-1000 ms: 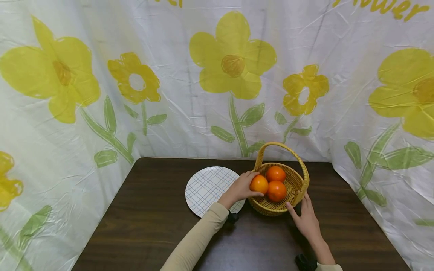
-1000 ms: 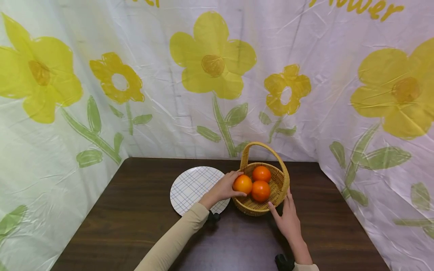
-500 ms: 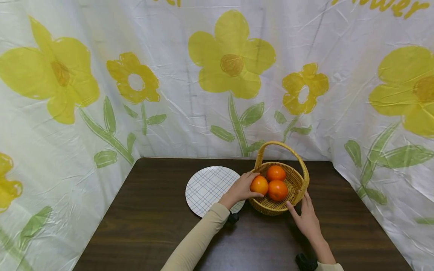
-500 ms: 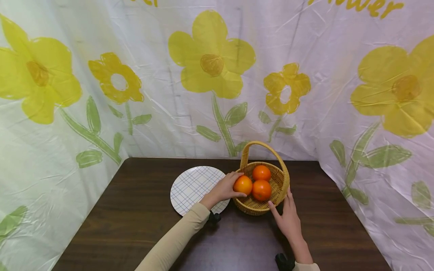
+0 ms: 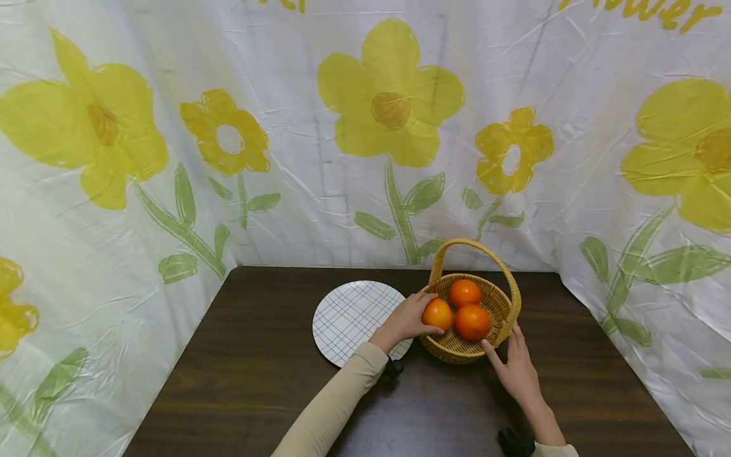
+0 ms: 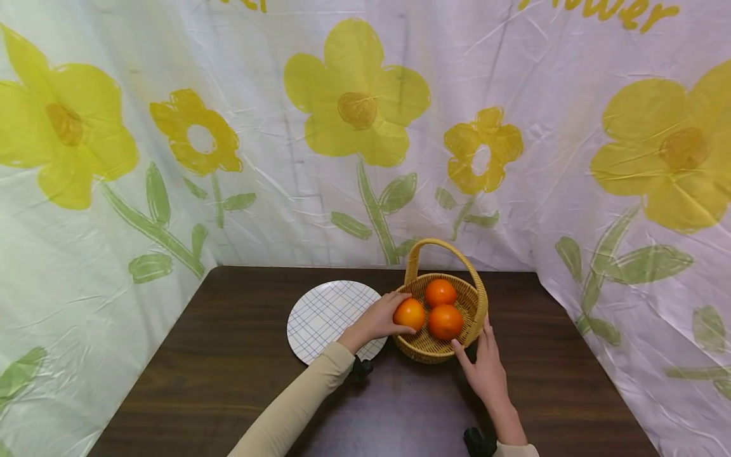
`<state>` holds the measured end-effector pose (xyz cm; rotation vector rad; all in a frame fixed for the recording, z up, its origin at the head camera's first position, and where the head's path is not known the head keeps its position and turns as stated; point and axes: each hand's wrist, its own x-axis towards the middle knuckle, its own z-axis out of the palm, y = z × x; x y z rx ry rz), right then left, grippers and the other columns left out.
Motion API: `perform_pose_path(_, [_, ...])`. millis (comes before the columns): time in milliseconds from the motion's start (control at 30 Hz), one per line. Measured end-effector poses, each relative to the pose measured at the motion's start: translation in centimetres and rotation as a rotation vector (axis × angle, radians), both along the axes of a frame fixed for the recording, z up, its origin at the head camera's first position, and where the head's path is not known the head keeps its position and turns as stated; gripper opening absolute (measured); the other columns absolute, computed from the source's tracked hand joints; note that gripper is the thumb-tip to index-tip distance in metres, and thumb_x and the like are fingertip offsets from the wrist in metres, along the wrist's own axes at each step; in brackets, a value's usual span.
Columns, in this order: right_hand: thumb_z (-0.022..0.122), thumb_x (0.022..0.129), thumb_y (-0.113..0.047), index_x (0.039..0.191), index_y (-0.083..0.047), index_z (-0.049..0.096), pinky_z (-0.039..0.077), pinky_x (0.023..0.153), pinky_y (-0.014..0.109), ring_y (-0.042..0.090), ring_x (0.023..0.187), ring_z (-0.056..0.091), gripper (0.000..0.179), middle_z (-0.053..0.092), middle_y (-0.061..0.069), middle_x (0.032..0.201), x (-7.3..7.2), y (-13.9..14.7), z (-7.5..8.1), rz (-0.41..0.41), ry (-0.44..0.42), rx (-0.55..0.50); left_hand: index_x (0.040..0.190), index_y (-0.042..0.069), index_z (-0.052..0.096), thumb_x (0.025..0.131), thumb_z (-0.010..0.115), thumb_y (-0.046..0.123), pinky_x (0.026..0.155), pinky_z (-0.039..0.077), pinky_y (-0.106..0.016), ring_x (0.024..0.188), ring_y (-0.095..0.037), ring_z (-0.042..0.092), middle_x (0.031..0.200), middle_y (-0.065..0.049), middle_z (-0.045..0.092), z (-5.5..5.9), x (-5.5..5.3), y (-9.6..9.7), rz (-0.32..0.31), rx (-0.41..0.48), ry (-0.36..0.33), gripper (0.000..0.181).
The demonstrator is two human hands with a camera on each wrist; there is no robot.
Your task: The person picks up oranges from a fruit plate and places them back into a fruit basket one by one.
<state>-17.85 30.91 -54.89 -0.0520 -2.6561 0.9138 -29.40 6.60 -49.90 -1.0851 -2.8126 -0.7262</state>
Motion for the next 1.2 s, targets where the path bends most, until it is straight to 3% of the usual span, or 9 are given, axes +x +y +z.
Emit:
perform_pose_path(500, [0.053,0.092,-0.041,0.151,-0.016,0.005,0.033,0.084,0.069,0.045,0.131,0.026,0.079,0.008,0.013,0.155,-0.06,0.07,0.01,-0.001,0.006,0.011,0.138,0.013,0.043,0.076,0.069,0.052,0.099,0.041,-0.031,0.118,-0.02,0.049,0.133,-0.006,0.05,0.33,0.1,0.25,-0.004,-0.048,-0.024,0.077])
perform_pose_path(1200, [0.052,0.093,-0.04,0.15,-0.015,0.01,0.032,0.084,0.07,0.046,0.132,0.023,0.076,0.004,0.009,0.156,0.11,-0.17,0.03,0.01,0.006,-0.009,0.139,0.009,0.041,0.077,0.072,0.044,0.101,0.039,-0.035,0.121,-0.026,0.047,0.136,-0.01,0.046,0.13,0.28,0.52,-0.007,-0.032,-0.069,0.078])
